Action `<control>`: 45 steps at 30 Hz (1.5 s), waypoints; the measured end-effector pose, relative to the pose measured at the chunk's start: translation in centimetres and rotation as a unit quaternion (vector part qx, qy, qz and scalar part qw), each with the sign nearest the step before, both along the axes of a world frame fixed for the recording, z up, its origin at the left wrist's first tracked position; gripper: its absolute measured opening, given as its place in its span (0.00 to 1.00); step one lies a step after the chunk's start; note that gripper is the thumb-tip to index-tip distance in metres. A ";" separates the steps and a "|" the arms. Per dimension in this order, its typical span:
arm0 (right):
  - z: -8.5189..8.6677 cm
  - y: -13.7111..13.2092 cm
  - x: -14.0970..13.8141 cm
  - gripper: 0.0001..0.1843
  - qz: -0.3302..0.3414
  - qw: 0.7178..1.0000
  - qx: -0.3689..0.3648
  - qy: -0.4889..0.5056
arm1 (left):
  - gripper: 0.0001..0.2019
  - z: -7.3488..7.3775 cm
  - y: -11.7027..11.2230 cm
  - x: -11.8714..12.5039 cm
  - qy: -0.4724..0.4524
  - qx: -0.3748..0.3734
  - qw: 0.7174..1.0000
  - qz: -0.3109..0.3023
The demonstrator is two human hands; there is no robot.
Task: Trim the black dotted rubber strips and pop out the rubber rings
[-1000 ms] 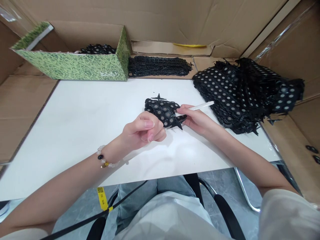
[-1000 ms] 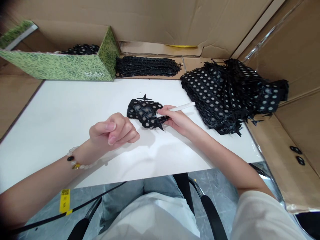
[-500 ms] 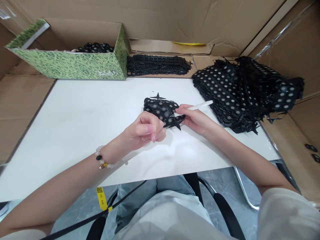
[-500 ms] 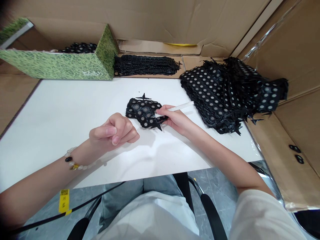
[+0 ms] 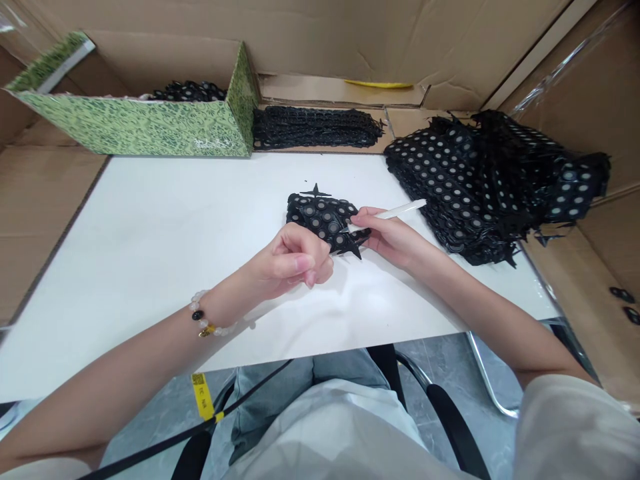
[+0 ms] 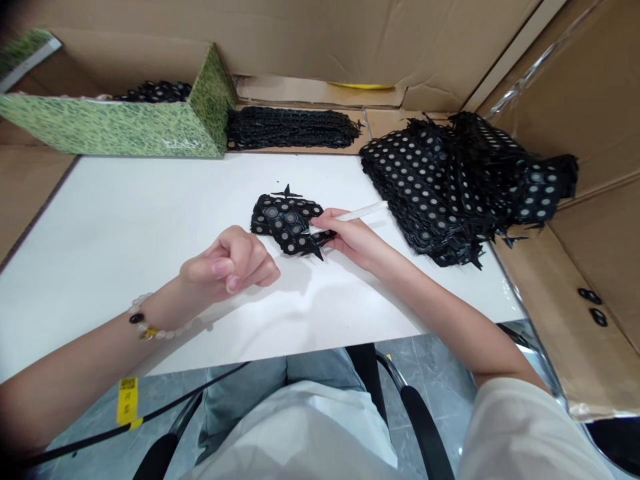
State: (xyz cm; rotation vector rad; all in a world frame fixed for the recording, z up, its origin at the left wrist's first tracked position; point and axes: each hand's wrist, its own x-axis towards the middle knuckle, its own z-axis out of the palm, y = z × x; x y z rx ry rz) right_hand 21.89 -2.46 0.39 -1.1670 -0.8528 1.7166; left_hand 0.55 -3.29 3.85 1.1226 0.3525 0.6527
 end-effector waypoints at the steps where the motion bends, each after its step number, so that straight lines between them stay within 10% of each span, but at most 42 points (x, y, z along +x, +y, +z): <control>1: 0.0 0.0 0.0 0.19 0.001 1.000 0.001 0.000 | 0.29 0.0 0.0 0.0 0.002 0.004 1.000 -0.002; 45: -0.2 0.2 0.0 0.18 0.003 1.000 -0.011 0.001 | 0.17 -0.1 0.2 -0.4 -0.044 0.044 0.995 -0.084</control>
